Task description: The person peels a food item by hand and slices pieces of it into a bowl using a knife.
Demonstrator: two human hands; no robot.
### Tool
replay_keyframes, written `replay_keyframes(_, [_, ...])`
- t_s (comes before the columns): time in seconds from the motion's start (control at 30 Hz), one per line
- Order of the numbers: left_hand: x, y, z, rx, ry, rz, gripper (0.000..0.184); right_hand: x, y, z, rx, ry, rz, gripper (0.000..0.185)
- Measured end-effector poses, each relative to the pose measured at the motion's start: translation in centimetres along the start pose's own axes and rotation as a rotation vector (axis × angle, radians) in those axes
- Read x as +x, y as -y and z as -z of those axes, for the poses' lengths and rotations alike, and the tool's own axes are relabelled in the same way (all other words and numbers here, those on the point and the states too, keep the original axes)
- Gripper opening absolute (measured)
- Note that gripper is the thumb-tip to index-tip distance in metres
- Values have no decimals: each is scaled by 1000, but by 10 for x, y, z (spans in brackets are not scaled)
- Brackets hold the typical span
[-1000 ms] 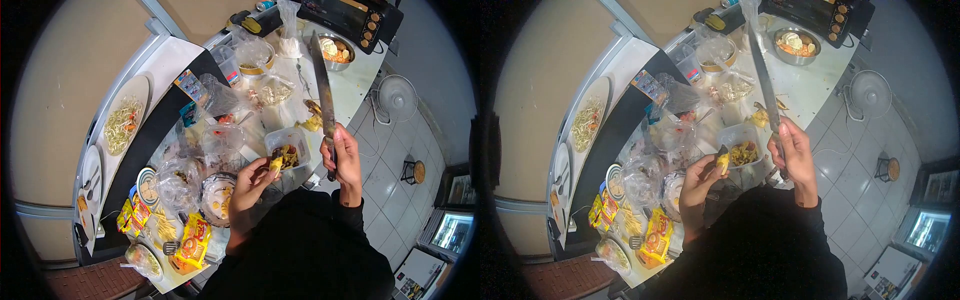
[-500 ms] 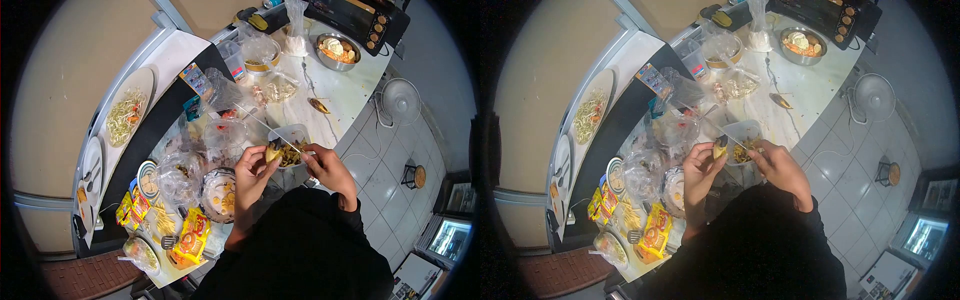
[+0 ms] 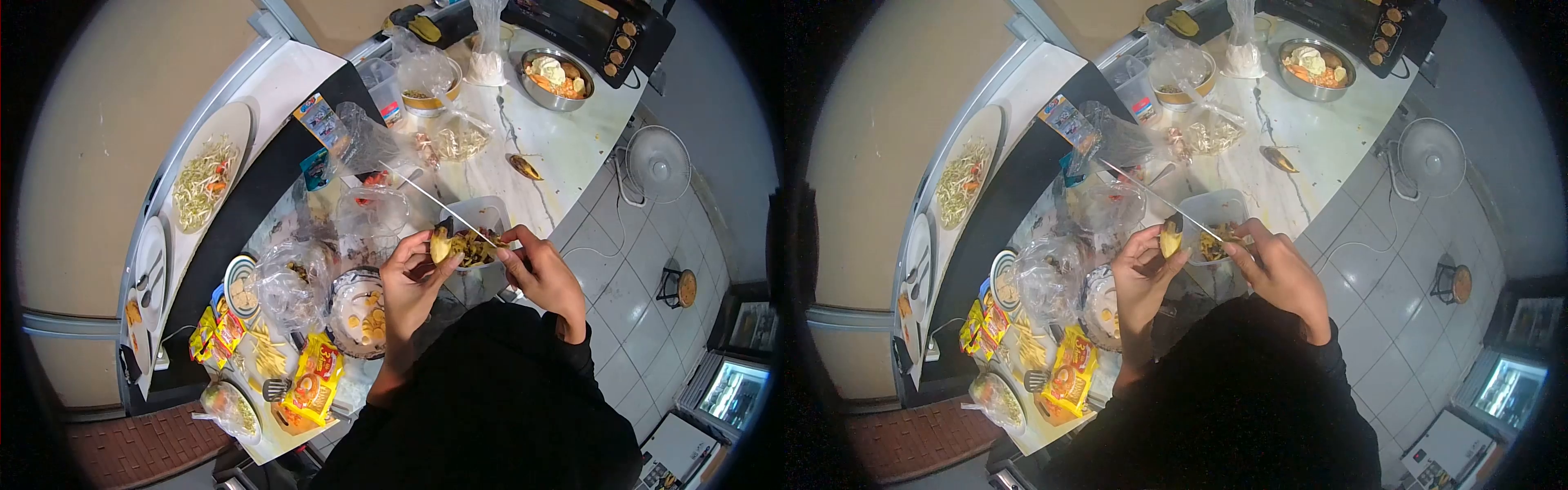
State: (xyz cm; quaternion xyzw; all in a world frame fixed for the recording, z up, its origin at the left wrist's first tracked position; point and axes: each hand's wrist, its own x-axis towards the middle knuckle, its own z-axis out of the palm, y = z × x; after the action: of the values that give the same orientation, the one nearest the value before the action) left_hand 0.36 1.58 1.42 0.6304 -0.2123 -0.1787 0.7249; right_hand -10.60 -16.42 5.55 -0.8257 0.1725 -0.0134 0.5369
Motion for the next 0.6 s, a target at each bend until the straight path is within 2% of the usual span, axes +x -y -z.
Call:
replay_keyframes(0.3, [-2, 0, 0, 51, -42, -46, 42, -1, 6, -2, -97, -55, 144, 33])
replay_keyframes(0.37, [-3, 0, 1, 34, -33, 31, 40, -1, 9, -1, -95, -67, 150, 32])
replay_keyframes(0.6, [-3, 0, 4, -72, 6, 82, 34, -1, 10, 2, -166, 18, 182, 32])
